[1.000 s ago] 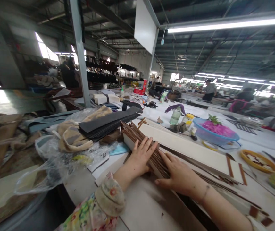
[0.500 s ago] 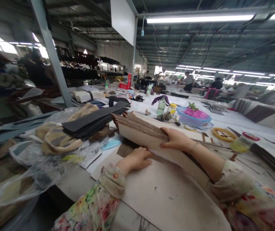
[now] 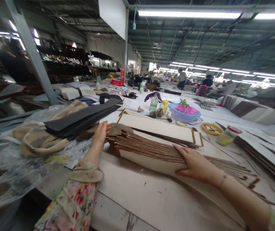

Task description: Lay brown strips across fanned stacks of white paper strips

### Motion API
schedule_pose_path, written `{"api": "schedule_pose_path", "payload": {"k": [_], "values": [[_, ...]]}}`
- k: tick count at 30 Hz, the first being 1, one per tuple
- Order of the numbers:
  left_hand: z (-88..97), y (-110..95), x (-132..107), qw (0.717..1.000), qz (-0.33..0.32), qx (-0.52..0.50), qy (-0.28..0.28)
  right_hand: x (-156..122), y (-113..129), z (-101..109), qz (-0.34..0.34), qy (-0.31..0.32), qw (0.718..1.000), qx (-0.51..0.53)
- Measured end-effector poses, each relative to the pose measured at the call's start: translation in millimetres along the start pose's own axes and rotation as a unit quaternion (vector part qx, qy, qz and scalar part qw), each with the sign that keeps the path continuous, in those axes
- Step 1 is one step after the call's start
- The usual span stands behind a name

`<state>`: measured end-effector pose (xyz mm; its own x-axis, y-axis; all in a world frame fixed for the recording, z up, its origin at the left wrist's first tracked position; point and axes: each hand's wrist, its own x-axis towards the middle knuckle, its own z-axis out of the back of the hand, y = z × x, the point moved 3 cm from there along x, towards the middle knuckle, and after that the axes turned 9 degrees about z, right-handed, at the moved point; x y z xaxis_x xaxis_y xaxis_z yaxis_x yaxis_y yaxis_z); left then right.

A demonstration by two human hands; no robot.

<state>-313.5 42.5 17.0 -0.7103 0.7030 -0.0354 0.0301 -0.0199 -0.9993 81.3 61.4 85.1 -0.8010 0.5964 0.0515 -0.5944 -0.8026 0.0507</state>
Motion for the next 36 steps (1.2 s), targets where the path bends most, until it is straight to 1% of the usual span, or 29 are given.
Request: {"api": "schedule_pose_path", "payload": {"k": [2,4,7,9,10,12,15,18,20,22,23,24,25,27,28,29,30,31,32,33,34,35,36], "values": [[-3.4,-2.2,-6.2,0.998,0.023,-0.049,0.025,-4.1,0.6,-20.3,-0.010,-0.007,1.000,-0.005],[-5.4,-3.3,-11.4,0.994,0.043,-0.086,0.045,-4.9,0.2,-28.6,-0.021,-0.016,1.000,-0.016],[-6.1,-3.6,-18.0,0.989,0.064,-0.126,0.045,-5.0,0.8,-28.7,-0.037,-0.028,0.998,-0.031],[-10.0,-2.9,-23.8,0.986,0.074,-0.139,0.051,-6.0,3.2,-27.2,-0.037,-0.046,0.998,-0.032],[-14.1,-2.5,-27.4,0.985,0.080,-0.141,0.063,-6.9,4.7,-26.8,-0.033,-0.058,0.997,-0.032],[-26.0,-2.1,-34.9,0.980,0.092,-0.141,0.107,-9.3,7.6,-26.7,-0.022,-0.080,0.996,-0.032],[-44.6,-2.7,-43.5,0.971,0.102,-0.135,0.170,-12.9,9.6,-27.1,0.002,-0.090,0.996,-0.024],[-56.0,-1.6,-46.3,0.970,0.105,-0.124,0.183,-14.8,9.5,-25.7,0.014,-0.098,0.995,-0.010],[-62.3,0.2,-48.0,0.967,0.112,-0.107,0.204,-14.6,9.6,-23.9,0.009,-0.106,0.994,-0.008],[-66.3,-1.5,-51.0,0.967,0.094,-0.056,0.232,-13.6,10.2,-21.8,-0.003,-0.115,0.993,-0.013],[-66.3,-5.2,-52.9,0.969,0.071,-0.019,0.237,-13.0,10.3,-20.7,-0.012,-0.120,0.993,-0.015],[-64.6,-11.0,-55.4,0.972,0.041,0.026,0.228,-12.4,10.1,-19.9,-0.019,-0.125,0.992,-0.016],[-61.6,-18.6,-59.1,0.976,0.007,0.070,0.206,-12.1,9.8,-19.1,-0.024,-0.131,0.991,-0.015],[-55.9,-36.8,-73.5,0.981,-0.042,0.080,0.174,-12.3,8.3,-18.1,-0.028,-0.141,0.990,-0.013],[-56.1,-46.3,-85.7,0.976,-0.084,0.089,0.179,-12.8,7.5,-17.8,-0.026,-0.146,0.989,-0.012],[-58.8,-55.9,-101.5,0.960,-0.163,0.147,0.172,-13.6,6.9,-17.8,-0.023,-0.149,0.989,-0.011],[-66.4,-61.9,-119.9,0.923,-0.237,0.239,0.184,-14.5,6.4,-17.8,-0.020,-0.151,0.988,-0.011],[-77.9,-64.3,-139.4,0.867,-0.308,0.332,0.209,-15.3,6.4,-18.0,-0.017,-0.152,0.988,-0.010],[-91.8,-63.6,-157.9,0.802,-0.370,0.407,0.235,-15.9,6.6,-18.3,-0.014,-0.152,0.988,-0.010],[-106.8,-60.1,-172.7,0.742,-0.406,0.467,0.258,-16.1,7.0,-18.6,-0.013,-0.151,0.988,-0.009],[-121.8,-55.9,-182.8,0.694,-0.430,0.508,0.274,-16.0,7.4,-18.9,-0.012,-0.148,0.989,-0.009],[-136.1,-51.7,-188.1,0.659,-0.440,0.538,0.287,-15.7,7.5,-19.1,-0.010,-0.144,0.989,-0.009],[-148.8,-48.2,-188.9,0.636,-0.442,0.560,0.296,-15.5,7.0,-19.0,-0.008,-0.139,0.990,-0.009]]}}
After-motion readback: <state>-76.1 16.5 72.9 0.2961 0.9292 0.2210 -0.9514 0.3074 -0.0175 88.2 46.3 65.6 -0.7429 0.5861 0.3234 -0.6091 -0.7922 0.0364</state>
